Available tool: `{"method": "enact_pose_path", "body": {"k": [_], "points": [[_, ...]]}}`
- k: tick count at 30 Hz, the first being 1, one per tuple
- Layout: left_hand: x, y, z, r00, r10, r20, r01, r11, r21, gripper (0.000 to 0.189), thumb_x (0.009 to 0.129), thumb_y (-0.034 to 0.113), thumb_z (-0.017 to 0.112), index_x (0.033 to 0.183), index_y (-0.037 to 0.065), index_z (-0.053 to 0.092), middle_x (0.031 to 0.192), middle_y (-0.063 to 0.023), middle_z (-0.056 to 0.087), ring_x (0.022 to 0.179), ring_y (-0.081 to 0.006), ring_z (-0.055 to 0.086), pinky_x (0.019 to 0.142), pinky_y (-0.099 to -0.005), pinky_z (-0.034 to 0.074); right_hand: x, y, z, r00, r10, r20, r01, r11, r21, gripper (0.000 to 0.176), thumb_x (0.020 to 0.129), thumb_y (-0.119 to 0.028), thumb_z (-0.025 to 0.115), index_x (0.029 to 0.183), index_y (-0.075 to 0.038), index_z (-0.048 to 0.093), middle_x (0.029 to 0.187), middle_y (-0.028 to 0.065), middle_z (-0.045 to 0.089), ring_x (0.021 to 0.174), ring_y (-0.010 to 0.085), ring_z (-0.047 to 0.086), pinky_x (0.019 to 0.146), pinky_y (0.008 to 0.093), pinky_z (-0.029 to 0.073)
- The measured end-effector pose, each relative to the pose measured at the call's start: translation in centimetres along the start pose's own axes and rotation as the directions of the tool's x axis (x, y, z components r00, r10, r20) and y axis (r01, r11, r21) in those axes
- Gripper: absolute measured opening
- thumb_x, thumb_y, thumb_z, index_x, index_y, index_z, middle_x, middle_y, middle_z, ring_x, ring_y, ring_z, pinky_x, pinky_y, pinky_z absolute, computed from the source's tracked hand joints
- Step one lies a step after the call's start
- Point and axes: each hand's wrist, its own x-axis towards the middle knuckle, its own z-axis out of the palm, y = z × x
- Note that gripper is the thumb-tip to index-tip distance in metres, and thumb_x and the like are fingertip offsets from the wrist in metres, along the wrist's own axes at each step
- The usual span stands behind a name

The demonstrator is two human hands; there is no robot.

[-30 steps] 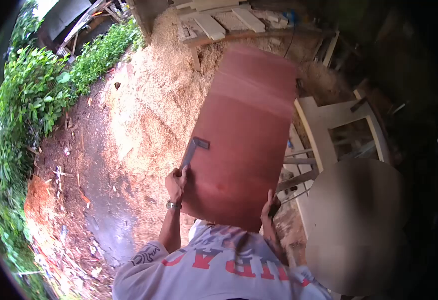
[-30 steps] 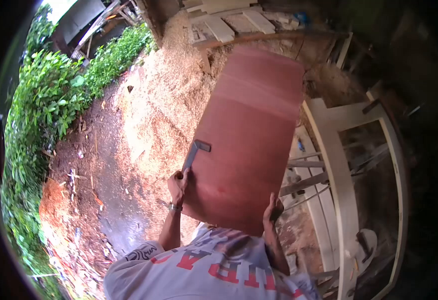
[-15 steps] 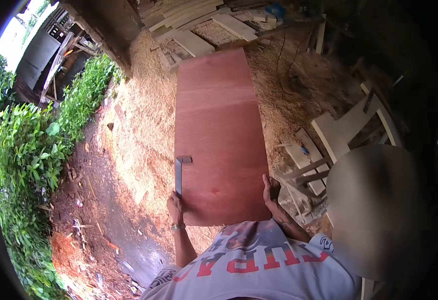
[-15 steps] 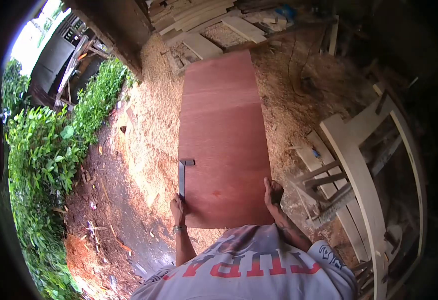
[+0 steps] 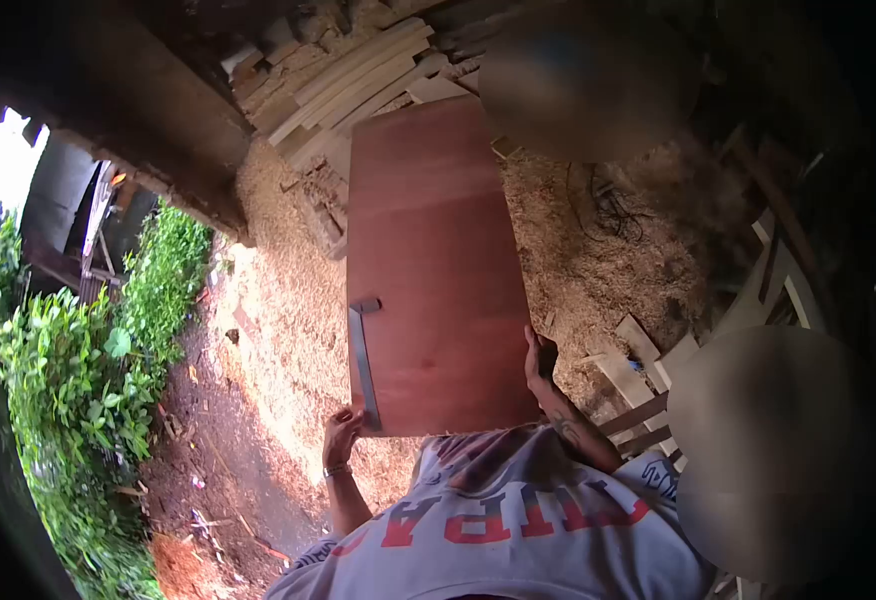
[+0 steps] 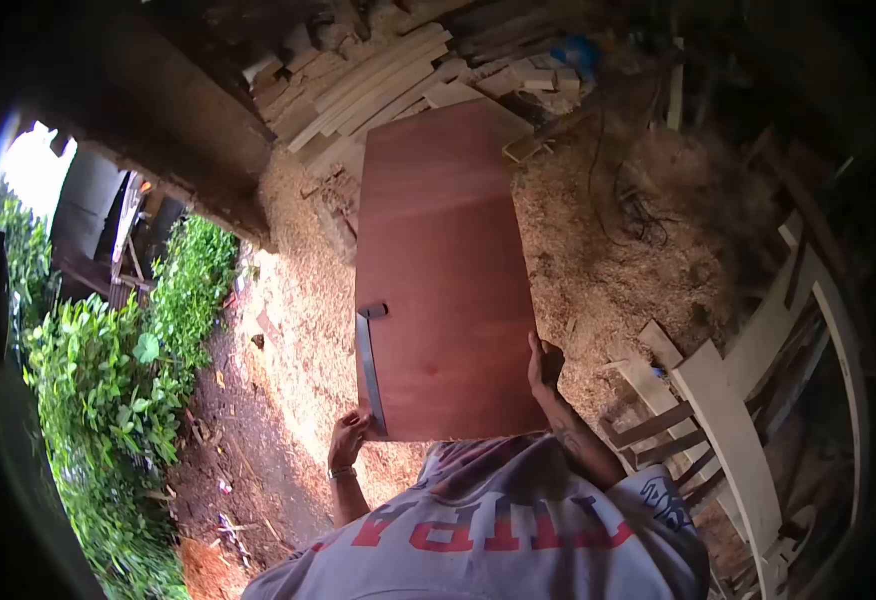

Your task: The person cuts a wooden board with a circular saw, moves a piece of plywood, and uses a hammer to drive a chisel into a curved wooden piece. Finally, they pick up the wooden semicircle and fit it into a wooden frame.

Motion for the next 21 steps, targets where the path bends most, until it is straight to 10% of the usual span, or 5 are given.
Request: {"method": "enact_pose_path", "body": {"k": [11, 13, 14, 19, 21], "points": [[49.7, 23.0, -12.0, 0.771, 0.561, 0.302, -0.636, 0.707, 0.311, 0.02, 0.087, 0.024, 0.068, 0.083, 0.005, 0.066, 0.073, 0.0022, 0.061, 0.059, -0.0088, 0.052, 0.051, -0.028, 0.041, 11.5, -8.0, 21.2, 0.601, 0.073, 0.796, 0.253, 0.928, -0.275, 0.04, 0.084, -0.042, 0.063, 0.109, -0.011, 0.071, 0.105, 0.014, 0.071, 0.099, 0.0315, 0.068, 0.084, 0.0391, 0.055], [56.5, 29.9, -13.1, 0.251, 0.784, 0.568, -0.846, -0.107, 0.522, 0.012, 0.082, -0.001, 0.062, 0.087, 0.004, 0.071, 0.067, 0.0037, 0.053, 0.061, -0.0059, 0.047, 0.052, -0.0253, 0.038, 13.3, -8.4, 20.6, 0.502, 0.095, 0.86, 0.449, 0.821, -0.353, 0.031, 0.086, -0.036, 0.063, 0.103, -0.012, 0.072, 0.097, 0.0125, 0.072, 0.091, 0.0263, 0.069, 0.08, 0.0378, 0.054], [56.7, 33.8, -12.7, 0.873, 0.455, 0.178, -0.483, 0.747, 0.457, 0.027, 0.079, -0.002, 0.061, 0.103, 0.003, 0.073, 0.073, -0.0017, 0.064, 0.063, -0.0095, 0.056, 0.052, -0.0285, 0.044, 13.7, -8.7, 20.0, 0.446, 0.127, 0.886, 0.536, 0.755, -0.378, 0.027, 0.087, -0.033, 0.063, 0.101, -0.012, 0.072, 0.094, 0.0118, 0.072, 0.086, 0.0238, 0.069, 0.079, 0.0371, 0.053], [67.6, 44.1, -4.8, 0.391, 0.868, 0.306, -0.566, -0.035, 0.824, 0.027, 0.088, 0.011, 0.058, 0.105, -0.004, 0.07, 0.106, -0.0212, 0.071, 0.097, -0.0358, 0.068, 0.09, -0.0414, 0.054, 14.5, -5.1, 12.7, 0.925, 0.285, 0.25, -0.217, 0.939, -0.269, 0.027, 0.086, -0.034, 0.064, 0.099, -0.012, 0.073, 0.089, 0.0098, 0.073, 0.087, 0.0235, 0.072, 0.076, 0.0384, 0.056], [66.2, 44.1, 4.4, 0.62, 0.732, 0.283, -0.55, 0.148, 0.822, 0.027, 0.088, 0.011, 0.061, 0.108, -0.004, 0.07, 0.108, -0.02, 0.07, 0.098, -0.0355, 0.069, 0.089, -0.0406, 0.055, 12.5, -2.0, 9.4, 0.914, 0.397, -0.082, -0.399, 0.844, -0.359, 0.036, 0.087, -0.039, 0.057, 0.097, -0.008, 0.074, 0.104, 0.0175, 0.071, 0.095, 0.0315, 0.069, 0.088, 0.0428, 0.054]]}}
